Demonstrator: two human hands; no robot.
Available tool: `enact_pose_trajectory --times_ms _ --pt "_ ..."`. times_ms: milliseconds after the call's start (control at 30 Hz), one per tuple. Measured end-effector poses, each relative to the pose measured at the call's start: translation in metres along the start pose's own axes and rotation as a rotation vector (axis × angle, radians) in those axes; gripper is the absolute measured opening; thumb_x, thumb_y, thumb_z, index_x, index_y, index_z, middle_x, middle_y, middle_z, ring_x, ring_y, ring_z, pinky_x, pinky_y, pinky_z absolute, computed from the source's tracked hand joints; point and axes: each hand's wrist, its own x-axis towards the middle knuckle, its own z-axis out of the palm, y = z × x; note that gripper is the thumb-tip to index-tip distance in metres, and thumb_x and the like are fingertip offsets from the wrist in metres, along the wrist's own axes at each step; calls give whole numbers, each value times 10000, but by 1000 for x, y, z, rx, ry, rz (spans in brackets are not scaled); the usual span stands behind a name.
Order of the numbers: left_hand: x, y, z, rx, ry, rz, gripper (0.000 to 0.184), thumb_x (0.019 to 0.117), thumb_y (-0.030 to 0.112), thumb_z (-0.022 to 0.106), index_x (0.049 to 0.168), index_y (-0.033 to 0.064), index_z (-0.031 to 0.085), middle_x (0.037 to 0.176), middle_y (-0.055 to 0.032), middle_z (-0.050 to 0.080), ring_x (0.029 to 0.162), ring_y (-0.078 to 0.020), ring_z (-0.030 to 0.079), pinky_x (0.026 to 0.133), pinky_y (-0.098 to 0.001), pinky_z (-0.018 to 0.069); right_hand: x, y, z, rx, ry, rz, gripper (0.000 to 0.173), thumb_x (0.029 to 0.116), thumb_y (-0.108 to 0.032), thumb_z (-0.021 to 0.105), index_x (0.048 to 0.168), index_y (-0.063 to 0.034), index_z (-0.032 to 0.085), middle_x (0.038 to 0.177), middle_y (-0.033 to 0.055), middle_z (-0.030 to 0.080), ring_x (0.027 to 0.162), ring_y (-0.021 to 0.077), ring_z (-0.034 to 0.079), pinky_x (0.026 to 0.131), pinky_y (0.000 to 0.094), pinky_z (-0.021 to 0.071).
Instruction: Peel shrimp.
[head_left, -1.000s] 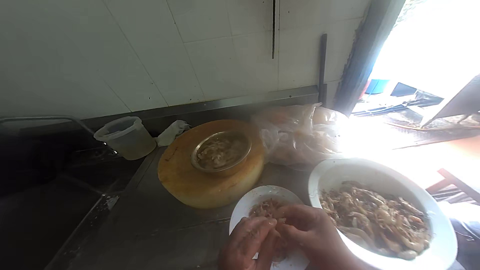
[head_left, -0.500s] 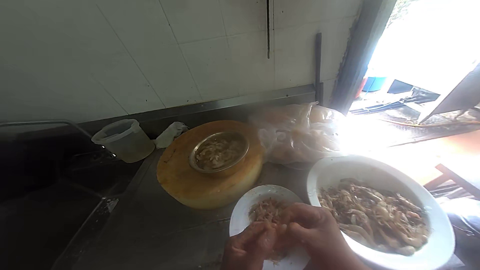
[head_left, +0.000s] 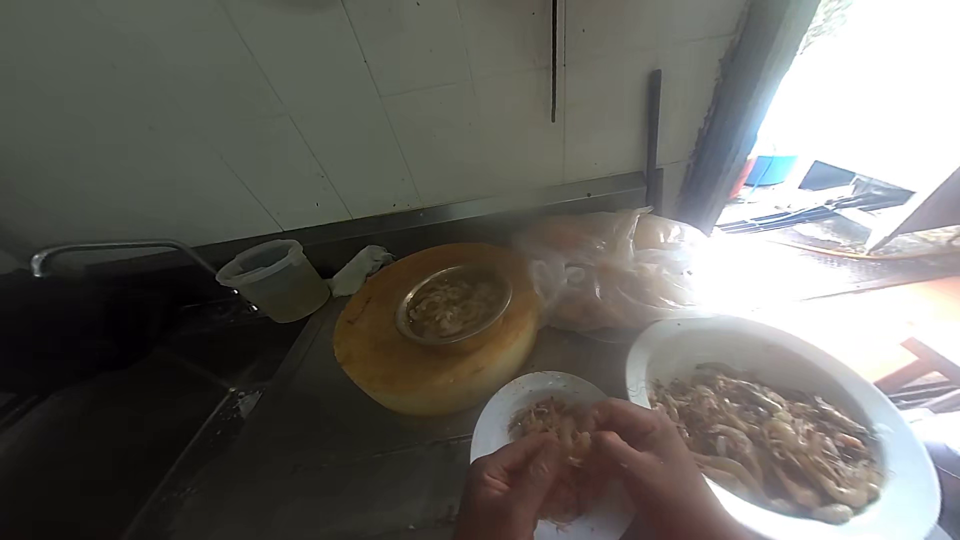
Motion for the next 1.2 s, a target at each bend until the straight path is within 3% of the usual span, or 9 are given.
enact_pose_trajectory --times_ms 200,533,667,767,867,1000,1067,1133,1200 --pt "1 8 -1 25 -95 -79 287 1054 136 544 1224 -64 659 991 -176 718 835 -237 717 783 -405 630 0 2 1 23 -17 47 100 936 -89 608 889 -68 695 724 27 636 593 108 608 531 272 546" --pt "2 6 -8 -28 132 4 185 1006 74 623 1069 -72 718 871 -172 718 723 -209 705 708 -357 626 3 -4 -2 186 -15 23 127 936 -65 564 880 -66 678 736 44 629 592 150 639 527 350 601" --pt "4 10 -19 70 176 58 211 1022 84 603 1119 -69 711 912 -173 710 752 -223 706 733 -361 632 4 -9 -14 -85 80 -106 183 964 -103 535 930 -76 713 779 59 658 582 163 646 502 352 606" --pt "6 13 -25 206 159 126 240 1044 87 561 1169 -62 701 949 -162 720 774 -226 710 743 -359 632 -1 1 -16 -811 -23 -176 236 1011 -277 572 983 -149 768 946 -6 718 830 125 698 693 343 613" --pt "9 25 -24 323 161 191 232 1044 83 553 1169 -28 714 952 -131 734 775 -200 714 731 -331 626 -6 2 -6 -1071 -303 -76 263 1032 -253 560 1064 -106 776 1175 94 720 1173 285 653 970 477 558" --pt "47 70 -24 488 257 304 241 1035 157 578 1159 9 721 926 -84 729 748 -183 689 701 -332 605 -7 5 -6 -1064 -256 -221 237 1021 -156 563 1123 -84 765 1006 121 744 1047 300 691 930 432 558" --pt "78 98 -34 788 357 252 314 1011 228 642 1285 80 686 993 -59 744 794 -180 724 739 -359 632 -10 2 -6 -1016 -274 -254 235 1024 -137 562 1146 -85 756 1084 108 742 1105 282 677 970 416 547" --pt "96 121 -43 1138 356 96 620 992 354 675 1512 81 477 1172 -98 717 1001 -236 714 905 -479 588 -12 -7 -8 -985 -298 -262 229 1034 -157 569 1160 -114 755 1242 70 711 1224 240 634 1029 403 533" --pt "94 122 -37 1298 310 158 604 984 374 683 1484 79 515 1118 -110 722 980 -261 711 886 -533 583 -13 -24 -24 -1015 -214 -276 224 1033 -194 573 1152 -154 759 1270 25 703 1229 194 632 1011 394 549"
